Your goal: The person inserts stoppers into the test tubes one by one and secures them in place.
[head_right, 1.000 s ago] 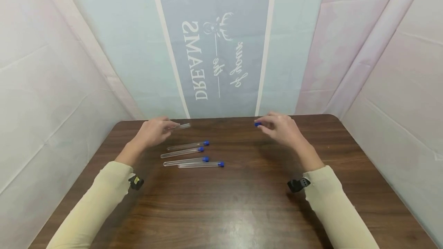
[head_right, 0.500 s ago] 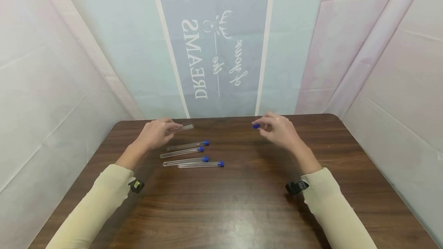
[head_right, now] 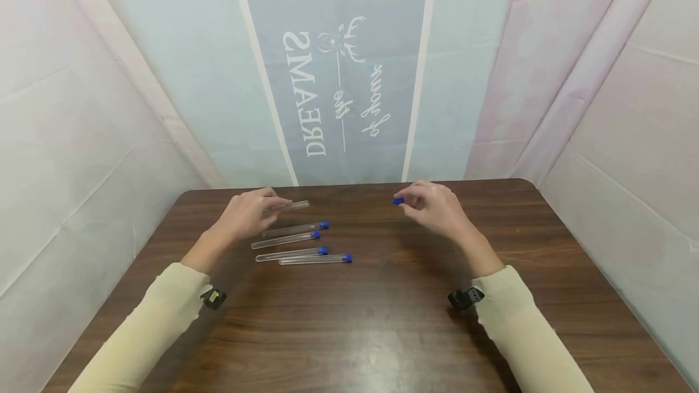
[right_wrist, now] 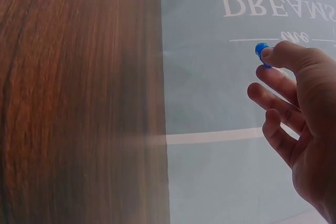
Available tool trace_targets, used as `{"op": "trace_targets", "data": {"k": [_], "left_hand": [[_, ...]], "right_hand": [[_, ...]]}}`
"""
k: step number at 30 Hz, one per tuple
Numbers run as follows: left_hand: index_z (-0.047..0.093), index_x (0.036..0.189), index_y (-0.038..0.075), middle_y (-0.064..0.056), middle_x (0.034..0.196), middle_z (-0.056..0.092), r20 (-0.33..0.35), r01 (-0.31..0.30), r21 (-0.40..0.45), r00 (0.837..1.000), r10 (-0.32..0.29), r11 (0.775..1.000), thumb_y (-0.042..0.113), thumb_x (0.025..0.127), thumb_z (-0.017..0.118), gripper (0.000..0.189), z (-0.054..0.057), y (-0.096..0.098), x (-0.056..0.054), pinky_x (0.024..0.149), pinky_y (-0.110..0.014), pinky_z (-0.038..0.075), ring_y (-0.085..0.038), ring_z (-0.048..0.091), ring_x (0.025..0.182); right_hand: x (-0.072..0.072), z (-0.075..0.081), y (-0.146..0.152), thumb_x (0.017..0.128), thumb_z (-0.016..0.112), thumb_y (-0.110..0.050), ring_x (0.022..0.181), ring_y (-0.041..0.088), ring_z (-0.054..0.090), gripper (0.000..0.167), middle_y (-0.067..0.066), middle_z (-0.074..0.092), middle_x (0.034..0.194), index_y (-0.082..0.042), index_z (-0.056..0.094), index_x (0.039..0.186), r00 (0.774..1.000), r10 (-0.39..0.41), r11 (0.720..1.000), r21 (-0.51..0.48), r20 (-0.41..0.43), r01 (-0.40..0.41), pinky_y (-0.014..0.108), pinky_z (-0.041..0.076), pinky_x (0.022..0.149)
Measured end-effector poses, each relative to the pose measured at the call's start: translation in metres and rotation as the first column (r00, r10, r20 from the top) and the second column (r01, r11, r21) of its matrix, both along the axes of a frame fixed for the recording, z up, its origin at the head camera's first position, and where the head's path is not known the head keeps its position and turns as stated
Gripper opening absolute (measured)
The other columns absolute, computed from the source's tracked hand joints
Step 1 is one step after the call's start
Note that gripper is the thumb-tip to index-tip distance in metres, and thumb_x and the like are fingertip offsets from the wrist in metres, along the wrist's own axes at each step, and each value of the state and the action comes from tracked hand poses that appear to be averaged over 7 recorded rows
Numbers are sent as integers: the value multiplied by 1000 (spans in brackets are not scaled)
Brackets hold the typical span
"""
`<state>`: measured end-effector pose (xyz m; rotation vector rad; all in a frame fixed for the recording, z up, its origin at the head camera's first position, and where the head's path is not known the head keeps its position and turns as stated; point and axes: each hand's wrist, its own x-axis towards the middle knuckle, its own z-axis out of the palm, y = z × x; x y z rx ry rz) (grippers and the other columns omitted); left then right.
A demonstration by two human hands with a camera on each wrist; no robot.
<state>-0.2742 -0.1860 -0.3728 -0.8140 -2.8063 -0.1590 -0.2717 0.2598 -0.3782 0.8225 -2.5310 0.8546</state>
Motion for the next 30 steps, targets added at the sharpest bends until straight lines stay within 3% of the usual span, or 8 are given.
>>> {"op": "trace_targets", "data": {"k": [7,12,23,30], "left_hand": [[86,129,26,0,104,78,4,34,15,999,-34,999,10,98,80,35,1,5,-3,55,-31,48,-14,65,72],[87,128,26,1,103,78,13,57,19,998,-57,998,9,98,81,35,3,10,-4,54,-28,44,-15,65,72],[87,126,25,1,103,78,-27,122,28,992,-121,992,10,97,81,33,3,22,-2,52,-26,40,-14,63,70],[87,124,25,2,102,78,-56,165,41,985,-162,986,8,96,82,34,3,31,-1,53,-26,41,-13,64,71]], "right_hand": [[-5,-1,-4,90,88,4,81,16,72,25,2,83,98,-11,88,111,1000,16,1000,-22,15,-15,35,58,67],[-7,-4,-9,91,88,4,81,11,72,26,1,83,97,-12,88,111,999,17,999,-30,50,-16,29,57,69],[-6,-6,-16,92,88,3,83,9,73,25,1,83,98,-12,87,112,995,37,998,-44,97,-33,43,65,74],[-3,-4,-17,91,88,3,82,7,72,24,2,83,97,-10,87,111,995,35,998,-46,93,-31,40,65,74]]}}
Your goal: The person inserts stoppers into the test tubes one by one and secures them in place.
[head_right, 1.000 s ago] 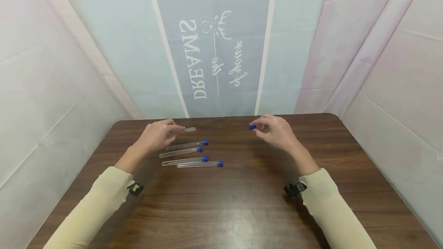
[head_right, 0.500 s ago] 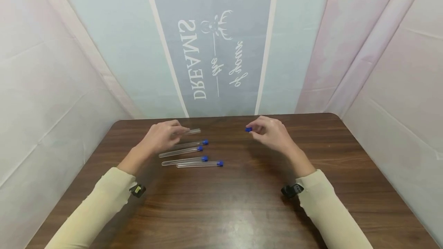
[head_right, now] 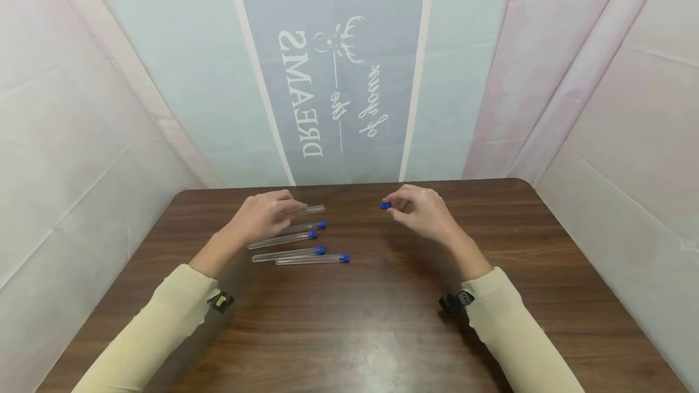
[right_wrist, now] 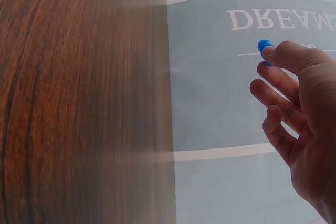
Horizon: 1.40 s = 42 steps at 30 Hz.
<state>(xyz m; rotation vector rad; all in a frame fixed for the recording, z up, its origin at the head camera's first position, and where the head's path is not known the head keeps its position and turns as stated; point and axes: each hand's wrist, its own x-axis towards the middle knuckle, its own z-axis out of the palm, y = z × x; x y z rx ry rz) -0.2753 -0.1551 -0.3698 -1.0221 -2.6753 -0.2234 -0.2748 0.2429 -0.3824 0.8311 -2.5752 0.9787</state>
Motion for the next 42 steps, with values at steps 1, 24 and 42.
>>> {"op": "trace_targets", "data": {"k": [1,24,42], "left_hand": [[87,124,25,2,102,78,-2,3,-2,1000,-3,1000,8,96,82,33,0,1,0,53,-26,41,-13,65,72],[85,125,25,2,103,76,33,61,-38,998,-59,997,15,101,82,26,-1,37,7,51,-22,39,-13,69,74],[84,128,27,3,105,76,25,87,-58,996,-86,994,18,100,83,29,4,55,8,54,-21,44,-12,69,76]], "right_hand": [[0,0,0,91,88,3,82,7,72,24,1,84,97,-10,87,111,1000,1,1000,-1,-3,-1,40,65,74],[4,-6,-16,91,87,6,82,10,74,25,6,86,98,-8,86,111,993,116,988,-99,4,-115,24,56,64],[6,-11,-30,93,87,4,84,13,75,23,4,85,99,-9,85,111,988,155,984,-89,20,-153,23,56,65]]}}
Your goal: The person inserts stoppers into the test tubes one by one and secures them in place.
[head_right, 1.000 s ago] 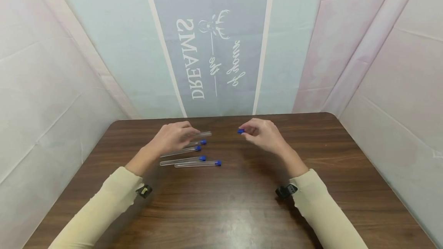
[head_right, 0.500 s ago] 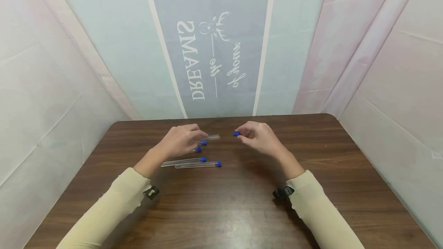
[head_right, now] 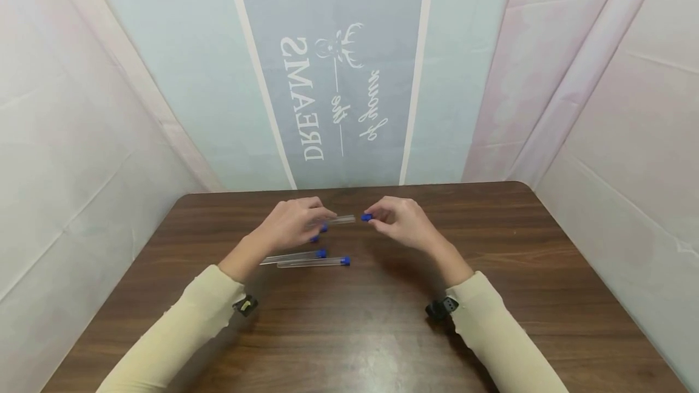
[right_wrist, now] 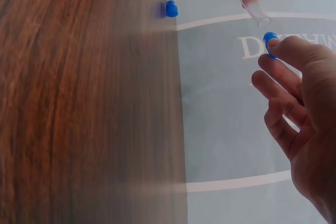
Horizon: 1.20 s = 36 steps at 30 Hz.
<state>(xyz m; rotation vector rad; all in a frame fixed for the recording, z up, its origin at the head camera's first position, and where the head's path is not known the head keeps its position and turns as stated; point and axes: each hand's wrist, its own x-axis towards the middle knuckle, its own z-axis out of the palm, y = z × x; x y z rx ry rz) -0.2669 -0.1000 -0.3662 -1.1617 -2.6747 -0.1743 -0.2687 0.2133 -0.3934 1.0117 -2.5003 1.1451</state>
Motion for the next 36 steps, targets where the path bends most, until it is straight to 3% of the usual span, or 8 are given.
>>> {"op": "trace_targets", "data": {"k": [21,27,36], "left_hand": [[84,127,24,2,105,78,-74,36,24,997,-34,999,17,102,83,26,-5,10,9,58,-25,51,-13,70,75],[82,129,22,0,105,79,-62,42,16,997,-40,999,15,103,81,26,-4,10,11,61,-28,55,-14,72,78],[81,129,21,-1,104,78,-33,15,7,999,-15,1000,12,103,80,27,-2,12,13,57,-24,49,-14,69,77]], "right_hand": [[7,-3,-10,95,86,1,84,15,73,17,5,83,98,-7,85,111,999,2,1000,-6,-53,-3,28,58,64],[8,-3,-12,95,86,2,82,13,72,17,5,82,97,-6,84,110,998,-1,1000,-1,-67,1,33,60,64],[9,-2,-15,96,86,0,80,14,71,15,5,80,97,-6,83,109,992,-34,998,52,-123,41,38,61,65]]}}
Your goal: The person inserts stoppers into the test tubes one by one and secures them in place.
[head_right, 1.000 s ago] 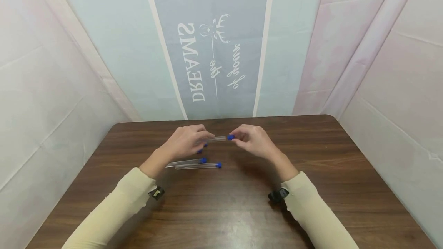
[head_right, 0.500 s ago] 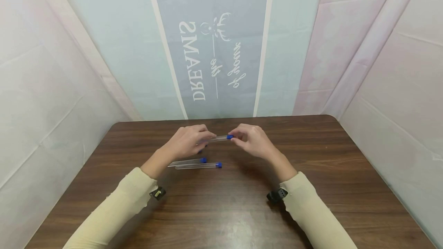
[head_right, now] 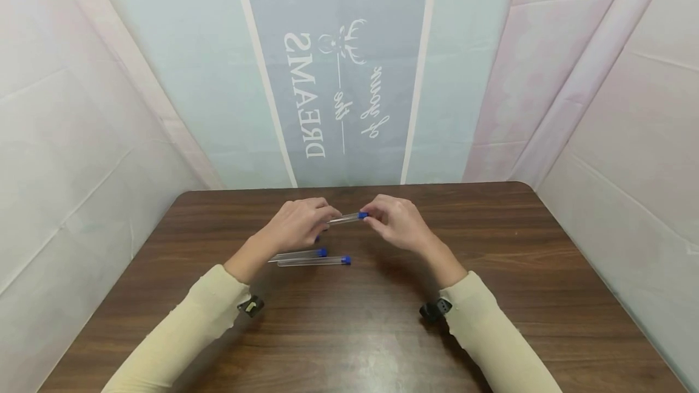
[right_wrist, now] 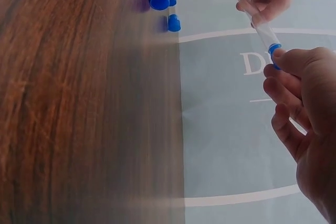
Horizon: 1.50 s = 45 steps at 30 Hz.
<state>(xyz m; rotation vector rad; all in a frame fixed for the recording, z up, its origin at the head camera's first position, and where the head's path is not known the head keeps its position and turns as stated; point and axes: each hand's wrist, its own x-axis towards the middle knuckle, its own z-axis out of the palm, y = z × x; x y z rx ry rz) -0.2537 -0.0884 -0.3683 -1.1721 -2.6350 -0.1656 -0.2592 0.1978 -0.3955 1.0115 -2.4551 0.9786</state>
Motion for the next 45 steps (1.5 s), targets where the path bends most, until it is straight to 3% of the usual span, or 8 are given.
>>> {"op": "trace_targets", "data": {"k": [9,17,23,27,33,41,45], "left_hand": [[81,126,17,-1,100,77,32,7,0,999,-7,1000,14,102,81,24,5,1,-4,52,-23,43,-15,67,72],[81,126,17,-1,100,77,33,10,-10,999,-10,1000,14,102,83,25,7,0,-6,55,-26,50,-16,70,74],[80,126,19,-1,101,77,11,22,-4,1000,-22,1000,14,102,83,25,7,-1,-6,55,-28,50,-17,72,76],[78,126,19,-1,102,77,9,29,16,1000,-29,999,13,102,83,25,5,-2,-6,57,-28,52,-17,73,78],[75,124,19,0,101,76,15,32,54,999,-33,998,12,101,83,25,1,-2,-6,58,-27,52,-16,73,79],[76,120,17,0,98,75,11,16,69,1000,-17,997,15,102,82,19,-2,0,-3,54,-22,44,-15,69,73],[77,120,18,1,98,76,-1,9,64,1000,-9,998,17,103,82,18,-2,0,1,55,-23,46,-14,69,74]], "right_hand": [[-3,5,-7,97,85,-1,81,17,74,15,7,81,101,-5,83,111,999,-42,998,44,-10,43,42,62,67],[-4,7,-9,98,83,0,82,17,73,15,8,82,102,-5,83,112,999,-29,999,26,23,28,40,62,67],[-4,7,-8,99,82,2,77,10,69,15,7,81,100,-5,83,112,998,-1,1000,-15,60,2,35,61,65],[-3,7,-6,98,82,3,83,9,71,15,8,82,102,-5,83,112,994,39,997,-71,102,-32,29,63,69],[0,1,-6,98,83,3,90,5,72,18,9,82,108,-5,84,114,983,45,989,-147,177,-19,23,65,76],[0,-7,-11,96,83,7,85,12,73,18,10,81,103,-3,83,111,997,28,987,-159,74,-16,23,63,71],[2,-10,-9,96,84,5,82,7,70,18,8,81,99,-4,84,111,997,31,988,-156,74,-20,22,61,68]]}}
